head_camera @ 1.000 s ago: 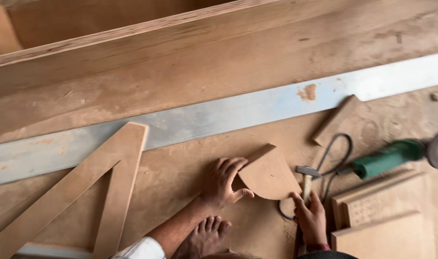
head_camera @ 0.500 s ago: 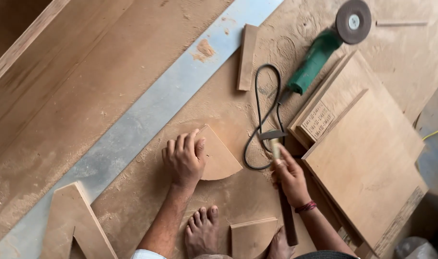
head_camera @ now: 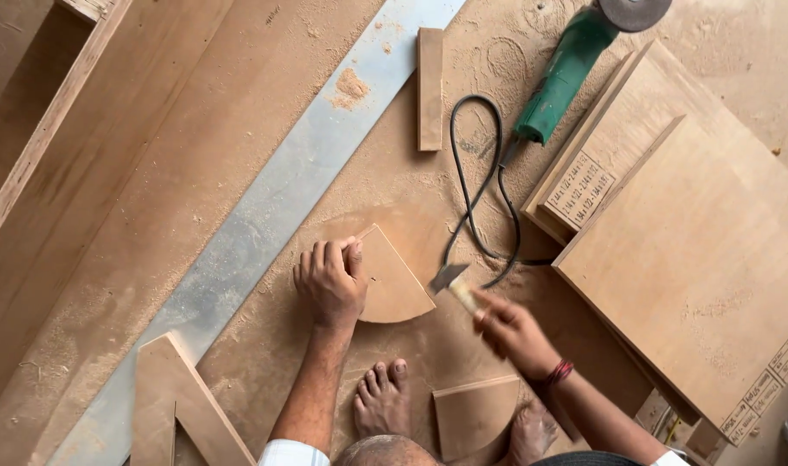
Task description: The person sits on the floor and assembles small curved wooden pieces by stacking them and hammering nails into them. The person repeatedly aligns the pieces and secures them with a hammer.
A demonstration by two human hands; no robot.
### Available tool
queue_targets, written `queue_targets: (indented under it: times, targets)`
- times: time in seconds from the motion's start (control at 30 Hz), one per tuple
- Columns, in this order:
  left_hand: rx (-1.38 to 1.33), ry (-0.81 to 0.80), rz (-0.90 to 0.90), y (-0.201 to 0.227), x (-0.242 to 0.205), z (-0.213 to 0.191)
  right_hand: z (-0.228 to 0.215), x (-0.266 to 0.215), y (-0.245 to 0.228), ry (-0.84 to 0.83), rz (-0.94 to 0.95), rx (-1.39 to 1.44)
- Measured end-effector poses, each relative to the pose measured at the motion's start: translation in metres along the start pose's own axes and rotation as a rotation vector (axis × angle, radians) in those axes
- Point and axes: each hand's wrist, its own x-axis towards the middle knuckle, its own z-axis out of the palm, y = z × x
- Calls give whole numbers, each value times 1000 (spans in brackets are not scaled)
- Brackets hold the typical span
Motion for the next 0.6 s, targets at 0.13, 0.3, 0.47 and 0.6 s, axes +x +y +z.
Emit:
queue_targets:
  times: [0.13,0.3,0.47,0.6]
  targets:
    - [-11,4,10,-4,1,1,13,4,-5,134,-72,278]
    - [-41,-31,-5,-9,-4,6,15,-8,13,-7,-43,132]
    - [-55,33,67,-15,-7,12,0,6,7,225,-199,343]
    - [-119,95,106,-13,-9,9,9,4,17,241,-191,360]
